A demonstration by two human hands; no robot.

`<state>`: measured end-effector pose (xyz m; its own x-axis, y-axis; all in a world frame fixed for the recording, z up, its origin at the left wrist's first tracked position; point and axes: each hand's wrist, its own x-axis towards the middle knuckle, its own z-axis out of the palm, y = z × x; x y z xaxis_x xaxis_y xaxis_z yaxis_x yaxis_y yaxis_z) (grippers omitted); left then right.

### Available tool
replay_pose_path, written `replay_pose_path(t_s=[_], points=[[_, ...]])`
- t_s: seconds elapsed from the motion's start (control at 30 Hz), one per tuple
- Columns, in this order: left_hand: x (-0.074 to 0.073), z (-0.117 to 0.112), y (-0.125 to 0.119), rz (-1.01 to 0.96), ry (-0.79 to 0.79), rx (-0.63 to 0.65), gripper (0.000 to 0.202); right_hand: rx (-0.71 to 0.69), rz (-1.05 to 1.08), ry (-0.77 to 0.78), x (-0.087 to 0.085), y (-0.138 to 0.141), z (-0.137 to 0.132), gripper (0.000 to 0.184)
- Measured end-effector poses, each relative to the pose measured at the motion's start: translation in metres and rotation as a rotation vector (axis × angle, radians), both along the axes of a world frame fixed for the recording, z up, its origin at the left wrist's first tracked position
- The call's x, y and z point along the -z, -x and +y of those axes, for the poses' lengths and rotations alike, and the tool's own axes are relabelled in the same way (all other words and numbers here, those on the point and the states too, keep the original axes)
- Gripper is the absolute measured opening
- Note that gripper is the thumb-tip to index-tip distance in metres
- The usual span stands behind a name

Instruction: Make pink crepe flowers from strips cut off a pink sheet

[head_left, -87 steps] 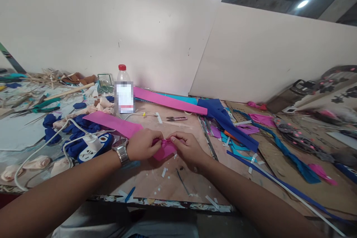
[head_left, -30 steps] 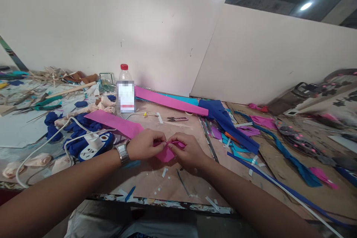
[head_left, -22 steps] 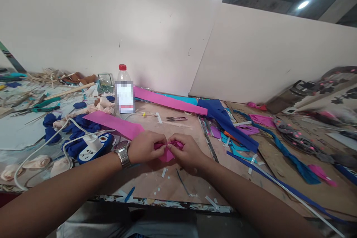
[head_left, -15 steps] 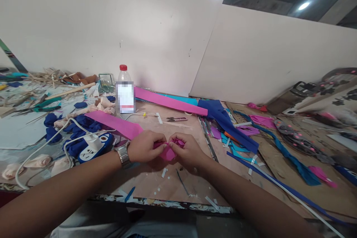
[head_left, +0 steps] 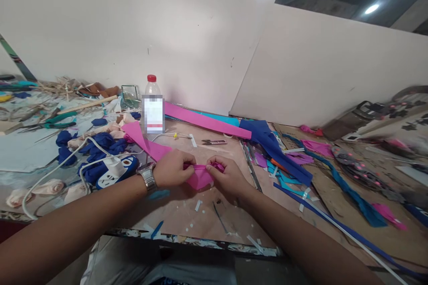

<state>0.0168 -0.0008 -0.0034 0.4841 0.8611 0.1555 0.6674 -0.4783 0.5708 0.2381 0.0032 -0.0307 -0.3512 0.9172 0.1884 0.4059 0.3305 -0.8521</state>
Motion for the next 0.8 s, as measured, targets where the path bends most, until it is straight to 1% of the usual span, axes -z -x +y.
replay_pose_path(t_s=[0.07, 0.17, 0.27, 0.33, 0.43, 0.57, 0.7, 0.8], points=[[-0.0001, 0.0003, 0.0, 0.012, -0.006, -0.006, 0.017, 0.022, -0.001, -0.065, 0.001, -0.0014, 0.0018, 0.015], [0.0002, -0.0002, -0.0009, 0.032, -0.013, 0.004, 0.019, -0.001, -0.105, -0.286, -0.001, -0.0045, 0.0038, 0.033], [0.0003, -0.0016, -0.0021, 0.052, -0.016, 0.002, 0.02, -0.074, -0.198, -0.483, -0.0052, -0.0064, 0.0039, 0.031], [-0.0001, -0.0022, -0.0023, 0.053, -0.011, 0.01, 0.021, -0.13, -0.208, -0.538, -0.0074, -0.0063, 0.0032, 0.03], [-0.0015, -0.0025, -0.0019, 0.043, 0.014, 0.038, 0.022, -0.194, -0.232, -0.523, -0.0081, -0.0052, 0.0021, 0.026], [-0.0018, -0.0019, -0.0015, 0.032, 0.041, 0.058, 0.022, -0.184, -0.286, -0.452, -0.0055, -0.0045, 0.0021, 0.01], [-0.0002, -0.0012, -0.0015, 0.043, 0.039, 0.117, 0.024, -0.17, -0.313, -0.415, -0.0041, -0.0046, 0.0013, 0.009], [0.0003, -0.0012, -0.0014, 0.05, 0.044, 0.121, 0.029, -0.177, -0.313, -0.416, -0.0049, -0.0047, 0.0003, 0.008]])
